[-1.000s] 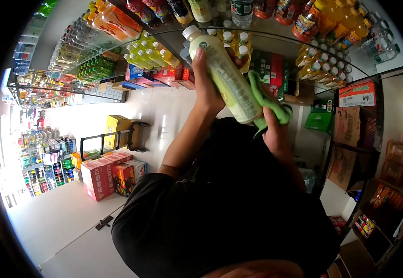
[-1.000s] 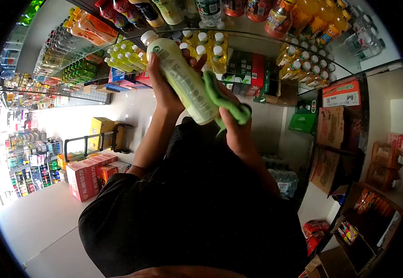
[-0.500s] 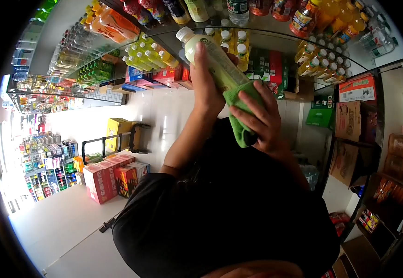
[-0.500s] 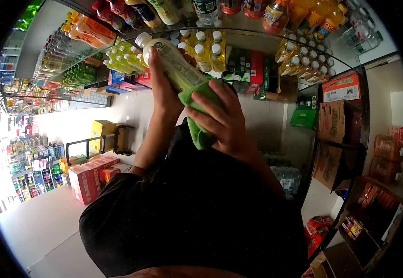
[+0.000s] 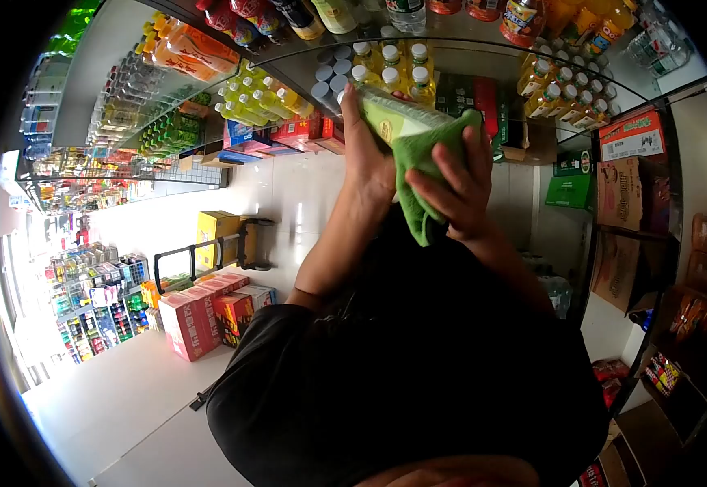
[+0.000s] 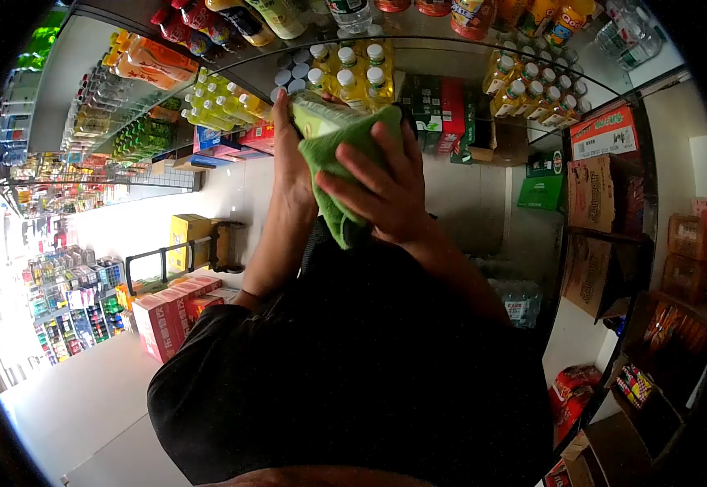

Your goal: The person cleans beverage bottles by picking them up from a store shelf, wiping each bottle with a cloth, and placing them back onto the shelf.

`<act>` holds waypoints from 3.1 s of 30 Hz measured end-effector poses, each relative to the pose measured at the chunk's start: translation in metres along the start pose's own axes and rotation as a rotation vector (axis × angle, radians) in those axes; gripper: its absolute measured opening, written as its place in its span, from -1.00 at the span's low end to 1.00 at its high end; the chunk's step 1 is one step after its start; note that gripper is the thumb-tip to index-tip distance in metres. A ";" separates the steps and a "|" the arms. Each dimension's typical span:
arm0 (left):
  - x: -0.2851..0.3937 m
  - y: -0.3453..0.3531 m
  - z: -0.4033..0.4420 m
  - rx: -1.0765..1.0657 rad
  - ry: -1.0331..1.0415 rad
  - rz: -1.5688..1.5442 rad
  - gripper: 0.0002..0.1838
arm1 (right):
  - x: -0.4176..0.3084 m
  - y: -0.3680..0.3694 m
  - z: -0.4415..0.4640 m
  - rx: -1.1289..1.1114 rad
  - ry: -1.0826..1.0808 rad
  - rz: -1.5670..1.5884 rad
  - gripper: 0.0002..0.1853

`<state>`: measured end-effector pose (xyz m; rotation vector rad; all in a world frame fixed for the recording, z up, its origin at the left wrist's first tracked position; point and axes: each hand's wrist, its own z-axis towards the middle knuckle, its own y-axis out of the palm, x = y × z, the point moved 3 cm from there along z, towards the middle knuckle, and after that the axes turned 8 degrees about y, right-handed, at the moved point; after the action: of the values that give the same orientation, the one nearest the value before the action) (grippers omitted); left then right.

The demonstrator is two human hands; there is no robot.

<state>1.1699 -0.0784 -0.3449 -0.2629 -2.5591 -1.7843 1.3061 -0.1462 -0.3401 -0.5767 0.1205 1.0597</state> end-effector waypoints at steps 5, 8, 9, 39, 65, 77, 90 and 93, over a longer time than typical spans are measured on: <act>0.000 0.003 -0.003 -0.002 0.306 0.152 -0.41 | 0.015 0.009 0.004 0.191 0.160 0.181 -0.36; -0.001 0.013 -0.011 -0.038 0.412 0.265 -0.36 | 0.016 0.002 -0.007 0.130 0.420 0.341 -0.35; 0.000 0.017 -0.014 -0.087 0.473 0.336 -0.35 | 0.016 0.000 -0.008 0.135 0.411 0.337 -0.35; -0.017 -0.017 -0.021 -0.303 0.430 0.911 -0.34 | 0.013 -0.003 0.003 -0.277 0.159 0.298 -0.45; 0.087 0.044 0.063 -0.101 0.927 0.691 -0.43 | 0.086 0.010 -0.064 -0.121 0.840 0.572 -0.52; 0.100 0.120 0.125 -0.471 1.605 1.672 -0.19 | 0.108 0.003 -0.043 0.046 1.104 0.488 -0.60; 0.097 0.099 0.160 -0.296 1.754 1.663 -0.10 | 0.120 0.029 -0.033 0.042 1.112 0.506 -0.58; 0.096 0.100 0.151 -0.210 1.802 1.803 -0.05 | 0.126 0.034 -0.035 0.024 1.135 0.508 -0.59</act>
<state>1.1031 0.1088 -0.2947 -0.3927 -0.2657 -0.5757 1.3465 -0.0522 -0.4290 -1.1078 1.3244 1.0908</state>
